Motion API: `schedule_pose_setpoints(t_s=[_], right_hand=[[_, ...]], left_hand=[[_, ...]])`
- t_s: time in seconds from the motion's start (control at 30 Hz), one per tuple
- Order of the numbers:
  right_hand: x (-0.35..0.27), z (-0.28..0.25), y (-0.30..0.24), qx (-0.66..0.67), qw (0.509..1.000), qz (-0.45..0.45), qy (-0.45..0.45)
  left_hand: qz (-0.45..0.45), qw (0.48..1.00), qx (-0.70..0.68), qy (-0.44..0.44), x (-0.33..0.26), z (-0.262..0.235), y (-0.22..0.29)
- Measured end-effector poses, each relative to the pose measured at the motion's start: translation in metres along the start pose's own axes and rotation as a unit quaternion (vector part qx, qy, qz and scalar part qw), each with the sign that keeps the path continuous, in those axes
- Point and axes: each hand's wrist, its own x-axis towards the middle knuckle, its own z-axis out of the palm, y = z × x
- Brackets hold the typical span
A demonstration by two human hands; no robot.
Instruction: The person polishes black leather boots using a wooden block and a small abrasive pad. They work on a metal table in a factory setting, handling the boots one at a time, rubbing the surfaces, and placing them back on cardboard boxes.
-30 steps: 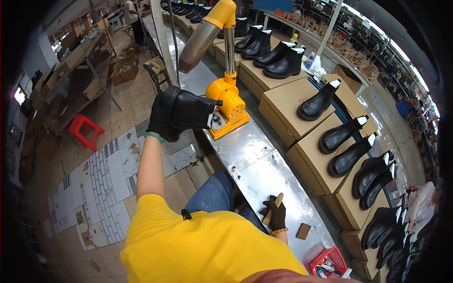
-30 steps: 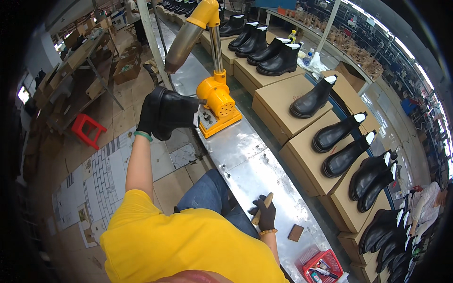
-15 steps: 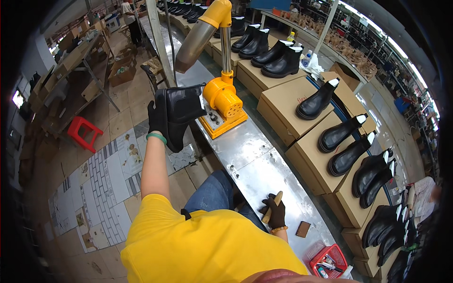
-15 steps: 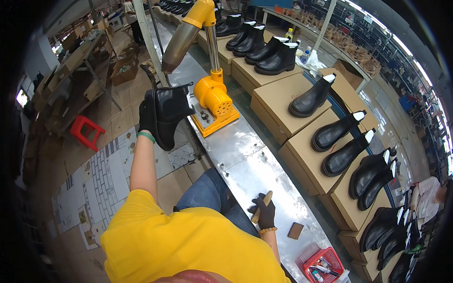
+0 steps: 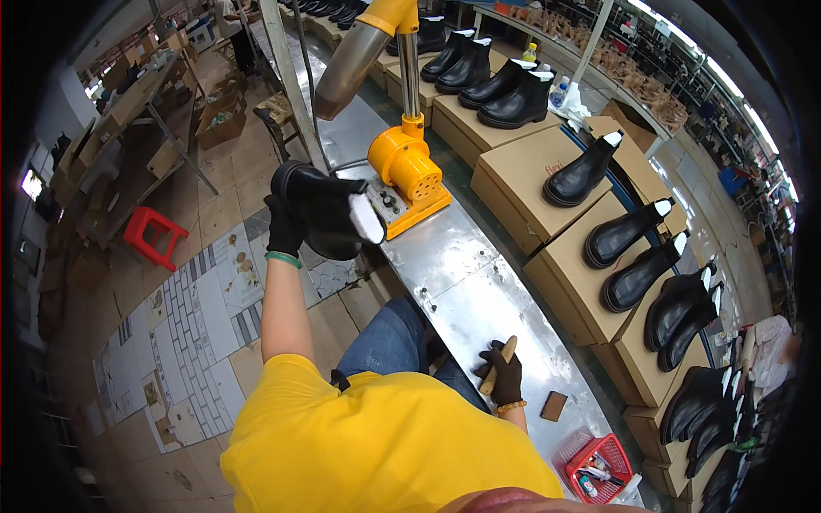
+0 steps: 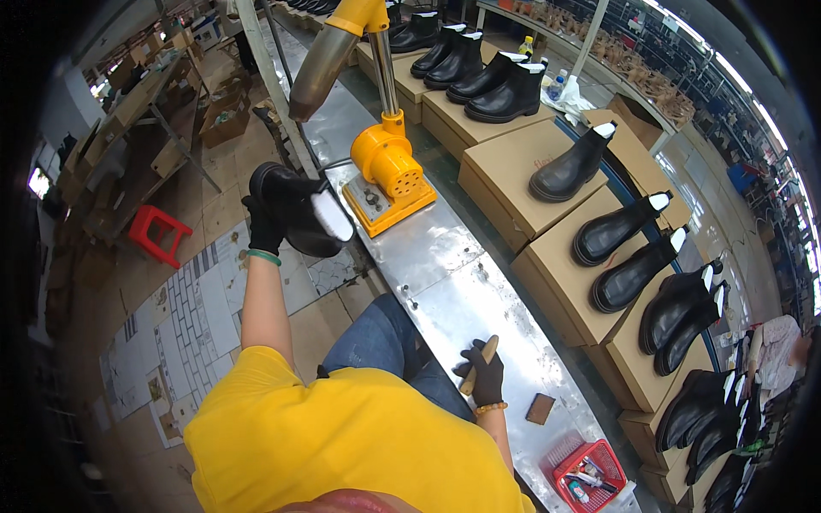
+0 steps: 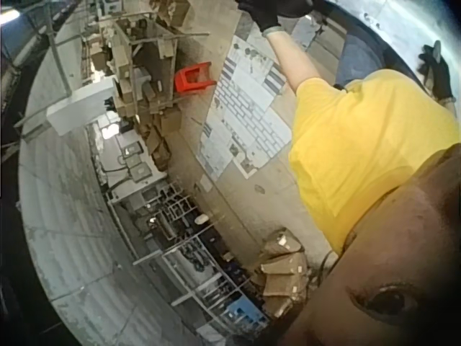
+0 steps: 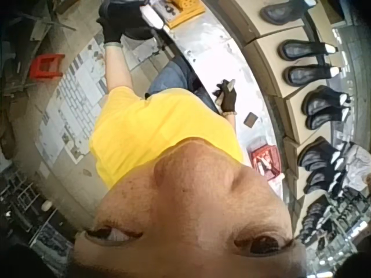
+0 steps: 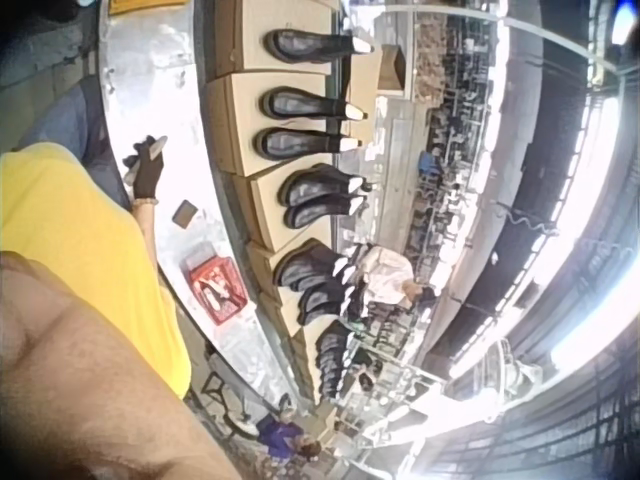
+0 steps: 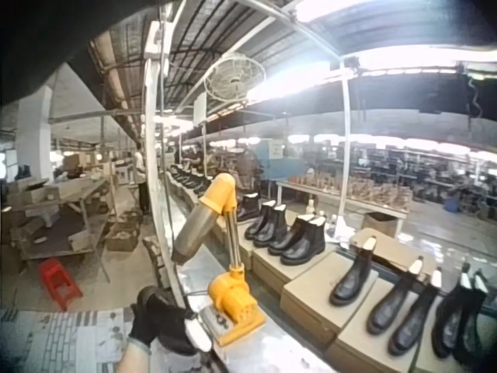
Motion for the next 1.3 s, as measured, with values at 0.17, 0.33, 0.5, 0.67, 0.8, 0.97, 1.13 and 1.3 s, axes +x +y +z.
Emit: schedule_pose_setpoints(t_s=[0.17, 0.33, 0.5, 0.67, 0.8, 0.97, 1.13, 1.3], right_hand=[[0.001, 0.001, 0.000, 0.001, 1.000, 0.000, -0.001], [0.005, 0.002, 0.002, -0.007, 1.000, -0.001, -0.007], [0.004, 0.004, 0.000, -0.007, 1.000, -0.005, 0.000], [0.003, 0.007, -0.003, -0.003, 1.000, -0.004, 0.004], [0.005, 0.008, -0.002, -0.011, 1.000, -0.003, -0.003], [0.006, 0.009, -0.002, -0.010, 1.000, -0.003, 0.008], [0.007, 0.010, -0.001, -0.009, 1.000, -0.009, -0.003], [0.009, 0.011, -0.001, -0.011, 1.000, -0.012, 0.007]], left_hand=[[0.072, 0.967, -0.024, -0.245, 0.012, -0.013, -0.008], [0.040, 0.997, 0.065, -0.003, 0.038, -0.004, -0.002], [-0.022, 0.953, 0.268, 0.140, 0.023, 0.048, 0.017], [0.014, 0.928, 0.347, 0.134, 0.025, 0.045, 0.022], [0.111, 0.938, 0.329, -0.011, 0.044, -0.030, 0.009], [-0.018, 0.998, 0.053, 0.020, 0.015, -0.006, 0.004], [0.021, 0.991, 0.123, 0.056, 0.008, 0.016, 0.009], [-0.070, 0.953, 0.271, 0.114, -0.006, 0.062, 0.024]])
